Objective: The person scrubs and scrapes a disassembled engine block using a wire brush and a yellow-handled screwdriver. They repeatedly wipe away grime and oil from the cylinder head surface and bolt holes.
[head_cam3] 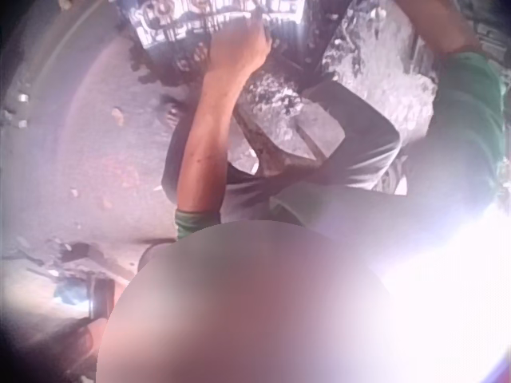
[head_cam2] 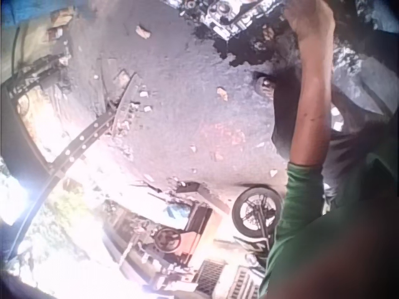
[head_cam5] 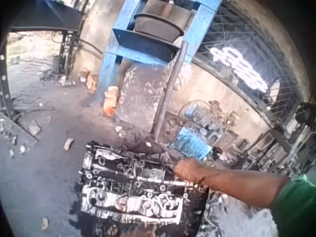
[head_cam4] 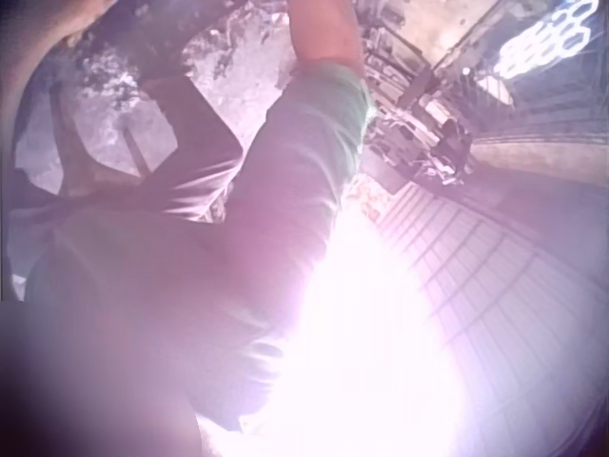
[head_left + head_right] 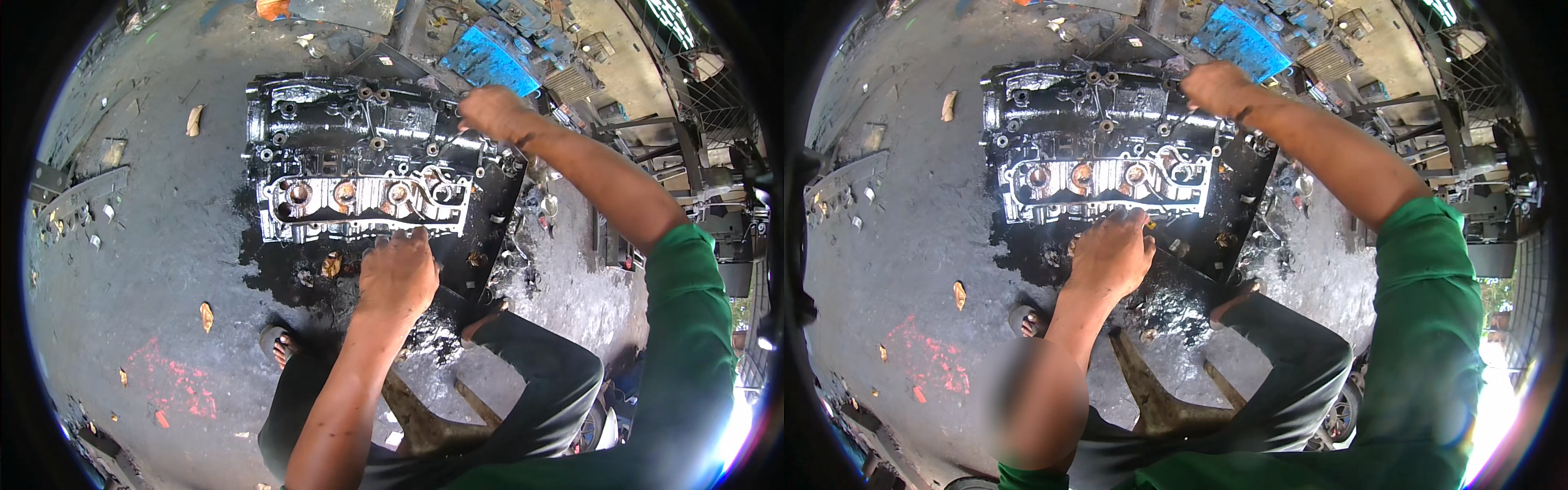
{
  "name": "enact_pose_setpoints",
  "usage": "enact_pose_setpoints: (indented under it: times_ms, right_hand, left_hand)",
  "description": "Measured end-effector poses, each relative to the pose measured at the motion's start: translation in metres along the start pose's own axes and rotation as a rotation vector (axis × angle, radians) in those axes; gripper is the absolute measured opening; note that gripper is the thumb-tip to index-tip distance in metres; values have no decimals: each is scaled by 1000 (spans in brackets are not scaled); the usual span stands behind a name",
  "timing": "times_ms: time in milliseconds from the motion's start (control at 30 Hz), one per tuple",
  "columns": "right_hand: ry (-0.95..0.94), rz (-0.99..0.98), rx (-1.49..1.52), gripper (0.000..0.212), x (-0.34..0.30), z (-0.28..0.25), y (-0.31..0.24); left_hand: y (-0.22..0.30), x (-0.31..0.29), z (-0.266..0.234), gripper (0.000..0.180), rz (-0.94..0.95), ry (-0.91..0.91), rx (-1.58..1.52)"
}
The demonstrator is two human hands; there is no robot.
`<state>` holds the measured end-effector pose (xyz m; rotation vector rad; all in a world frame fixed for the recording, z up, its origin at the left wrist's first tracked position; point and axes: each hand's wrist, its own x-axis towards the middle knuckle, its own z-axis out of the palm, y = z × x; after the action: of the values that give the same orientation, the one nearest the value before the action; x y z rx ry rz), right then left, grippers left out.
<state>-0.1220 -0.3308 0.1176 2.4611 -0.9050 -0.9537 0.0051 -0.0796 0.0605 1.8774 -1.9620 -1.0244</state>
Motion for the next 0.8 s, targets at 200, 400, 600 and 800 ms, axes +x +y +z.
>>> enact_pose_setpoints:
  times_ms: [200, 400, 600, 800]
  right_hand:
    - [-146, 32, -54, 21, 1, 4, -11]
    - [100, 64, -28, 23, -4, 11, -13]
    - [-144, 170, 38, 26, -8, 17, -13]
    - [72, 112, 67, 43, 6, -7, 0]
  left_hand:
    - [-1, -3, 3, 32, -1, 21, 20]
    - [-4, -6, 7, 28, 50, 114, 5]
    - [1, -2, 7, 30, 44, 111, 20]
    - [-9, -5, 17, 31, 9, 130, 58]
